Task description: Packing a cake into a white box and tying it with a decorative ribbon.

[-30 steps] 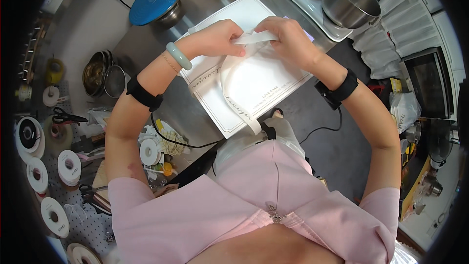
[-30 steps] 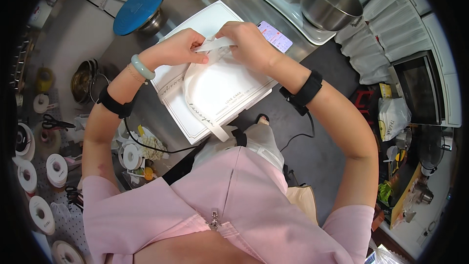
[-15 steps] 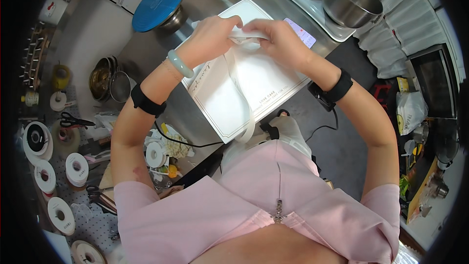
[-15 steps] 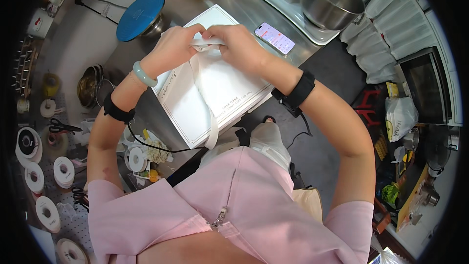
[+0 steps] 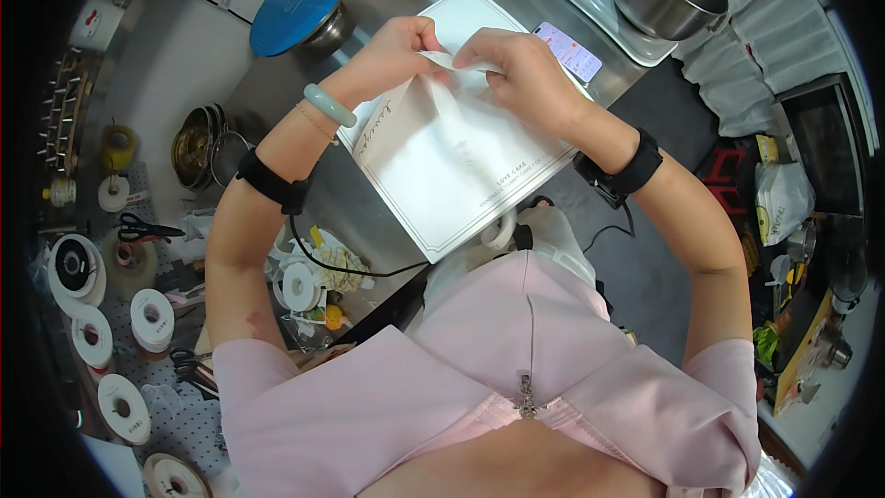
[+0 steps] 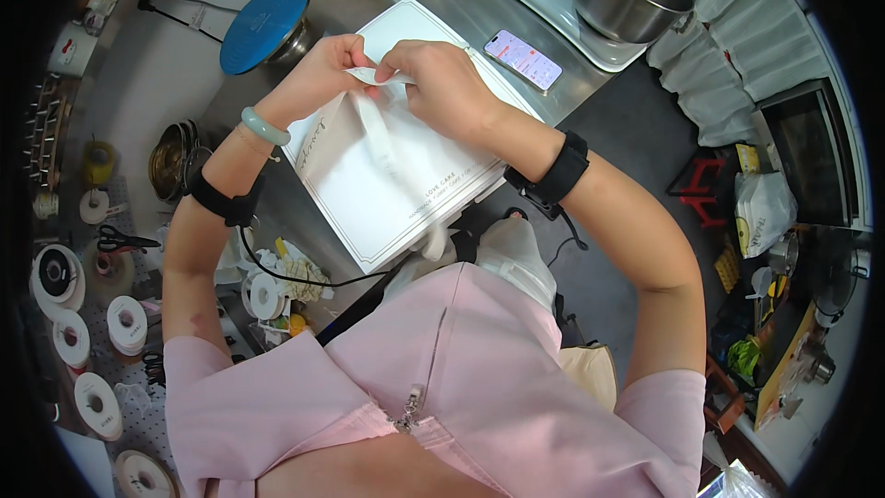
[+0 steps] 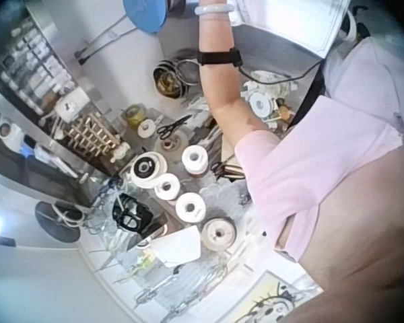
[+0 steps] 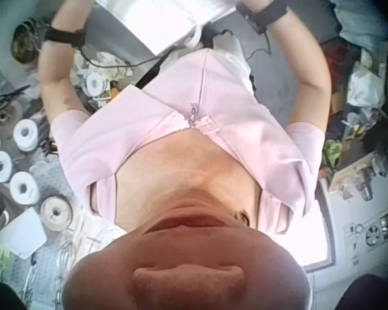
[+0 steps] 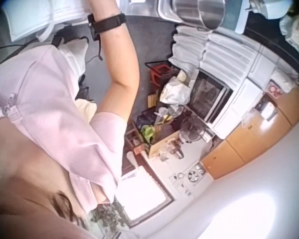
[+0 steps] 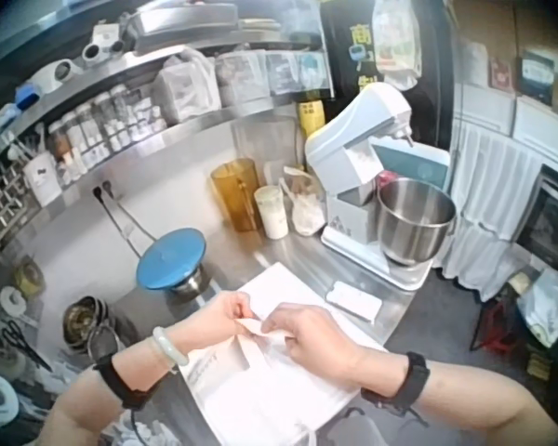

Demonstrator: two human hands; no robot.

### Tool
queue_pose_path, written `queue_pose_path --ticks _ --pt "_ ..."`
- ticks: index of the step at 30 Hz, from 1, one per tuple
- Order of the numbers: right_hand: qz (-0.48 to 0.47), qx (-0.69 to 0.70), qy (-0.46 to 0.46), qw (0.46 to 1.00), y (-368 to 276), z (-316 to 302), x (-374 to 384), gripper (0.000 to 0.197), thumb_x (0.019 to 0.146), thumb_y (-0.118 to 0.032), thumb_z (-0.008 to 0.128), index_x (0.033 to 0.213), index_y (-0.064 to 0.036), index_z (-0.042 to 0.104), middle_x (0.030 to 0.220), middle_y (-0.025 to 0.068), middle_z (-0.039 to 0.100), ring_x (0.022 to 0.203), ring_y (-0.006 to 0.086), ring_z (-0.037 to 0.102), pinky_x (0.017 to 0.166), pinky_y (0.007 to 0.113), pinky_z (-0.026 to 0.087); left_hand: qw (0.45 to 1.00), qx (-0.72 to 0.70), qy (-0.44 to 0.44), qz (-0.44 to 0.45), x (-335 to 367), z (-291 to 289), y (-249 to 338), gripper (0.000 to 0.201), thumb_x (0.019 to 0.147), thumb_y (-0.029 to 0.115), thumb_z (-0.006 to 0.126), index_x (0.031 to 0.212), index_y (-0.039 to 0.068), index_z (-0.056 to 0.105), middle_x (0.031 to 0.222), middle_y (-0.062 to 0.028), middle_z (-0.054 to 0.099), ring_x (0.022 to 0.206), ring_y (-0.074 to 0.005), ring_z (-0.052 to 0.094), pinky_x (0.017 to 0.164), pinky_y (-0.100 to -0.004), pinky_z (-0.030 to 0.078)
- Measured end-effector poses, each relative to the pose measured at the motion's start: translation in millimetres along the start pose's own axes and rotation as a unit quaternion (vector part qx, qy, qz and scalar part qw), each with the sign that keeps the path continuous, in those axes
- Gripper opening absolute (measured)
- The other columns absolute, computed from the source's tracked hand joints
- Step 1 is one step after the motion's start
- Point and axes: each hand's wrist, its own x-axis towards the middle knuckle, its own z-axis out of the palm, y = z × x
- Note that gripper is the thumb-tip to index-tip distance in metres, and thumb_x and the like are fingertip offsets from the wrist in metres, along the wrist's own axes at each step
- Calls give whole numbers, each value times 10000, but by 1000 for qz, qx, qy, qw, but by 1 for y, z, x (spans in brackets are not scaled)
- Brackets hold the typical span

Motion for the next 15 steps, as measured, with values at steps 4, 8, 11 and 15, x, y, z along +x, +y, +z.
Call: queue_pose_path --ticks 4,8,11,15 --pt "-18 -20 7 1000 -1 -2 -1 339 649 128 457 928 12 610 927 131 617 824 296 593 724 336 461 999 -13 -45 -16 -3 -4 10 167 732 -4 643 797 23 492 773 -58 627 690 -104 609 635 -198 448" --pt "-32 -32 26 999 4 -5 -5 318 631 123 489 893 2 624 908 131 619 808 312 592 720 358 463 992 27 -124 -26 -3 -16 28 295 727 26 656 997 -9 543 799 -37 628 774 -86 593 744 -195 446" --pt "-36 -40 30 998 0 -7 -8 296 620 115 516 863 -2 637 893 131 620 796 321 592 725 377 467 982 13 -182 -46 -3 -21 28 381 729 43 676 1085 -19 556 821 -27 622 780 -63 566 720 -183 435" --pt "-24 -39 30 998 8 -5 -11 300 623 113 529 883 8 637 876 141 616 796 320 593 729 370 470 973 140 -180 -26 -1 -14 26 266 724 82 712 962 -7 633 767 0 604 693 -40 523 609 -168 401"
